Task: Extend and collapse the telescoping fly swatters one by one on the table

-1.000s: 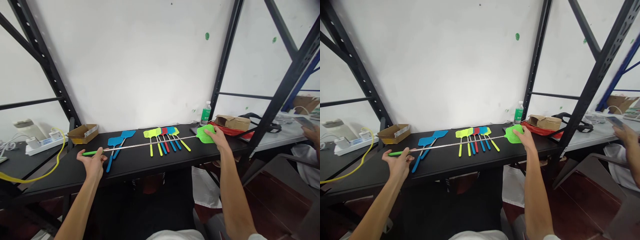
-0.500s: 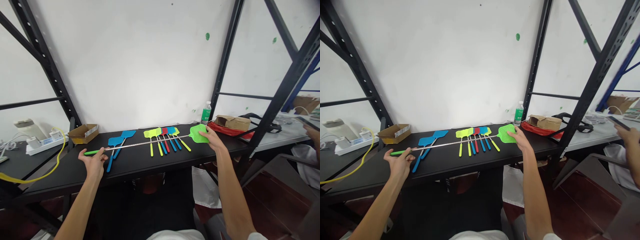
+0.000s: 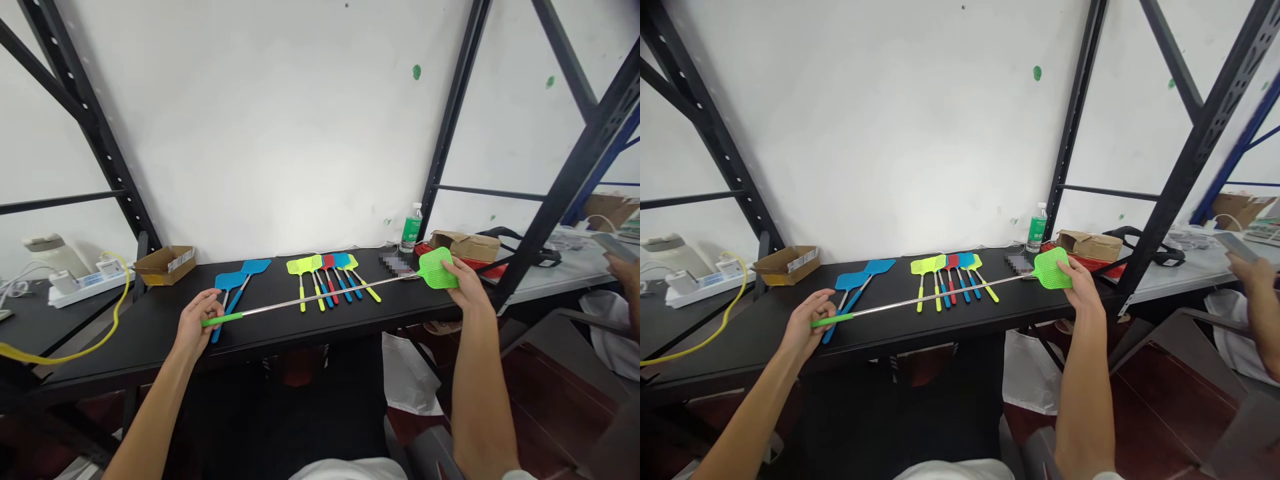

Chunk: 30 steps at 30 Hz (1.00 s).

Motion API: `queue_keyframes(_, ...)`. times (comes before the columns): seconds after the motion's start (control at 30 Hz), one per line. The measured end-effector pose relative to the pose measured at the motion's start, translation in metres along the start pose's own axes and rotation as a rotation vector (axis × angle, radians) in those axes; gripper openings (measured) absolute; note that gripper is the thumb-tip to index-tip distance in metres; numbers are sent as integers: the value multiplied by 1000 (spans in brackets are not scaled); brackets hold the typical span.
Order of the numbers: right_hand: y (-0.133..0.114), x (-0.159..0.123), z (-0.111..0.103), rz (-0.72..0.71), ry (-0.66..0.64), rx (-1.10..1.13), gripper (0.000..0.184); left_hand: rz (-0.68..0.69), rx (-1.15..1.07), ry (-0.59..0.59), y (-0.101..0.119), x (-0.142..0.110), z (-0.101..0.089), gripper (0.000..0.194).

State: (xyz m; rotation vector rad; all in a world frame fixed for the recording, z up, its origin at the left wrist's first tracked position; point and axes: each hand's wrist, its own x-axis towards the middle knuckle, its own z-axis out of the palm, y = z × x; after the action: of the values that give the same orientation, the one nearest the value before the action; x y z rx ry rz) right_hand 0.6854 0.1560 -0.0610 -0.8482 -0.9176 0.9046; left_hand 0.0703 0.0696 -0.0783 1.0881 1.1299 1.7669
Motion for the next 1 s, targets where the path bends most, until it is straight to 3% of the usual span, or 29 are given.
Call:
queue_keyframes(0.17, 1, -1, 8, 15, 14, -40, 36, -9, 21, -62, 3, -2, 1, 25)
queue_keyframes(0.5, -3, -5, 8, 15, 15, -120, 32, 75, -15, -18, 6, -5, 3, 23)
queue_keyframes(1.0, -5, -5, 12, 44, 31, -109, 28, 80, -34, -35, 4, -3, 0, 24)
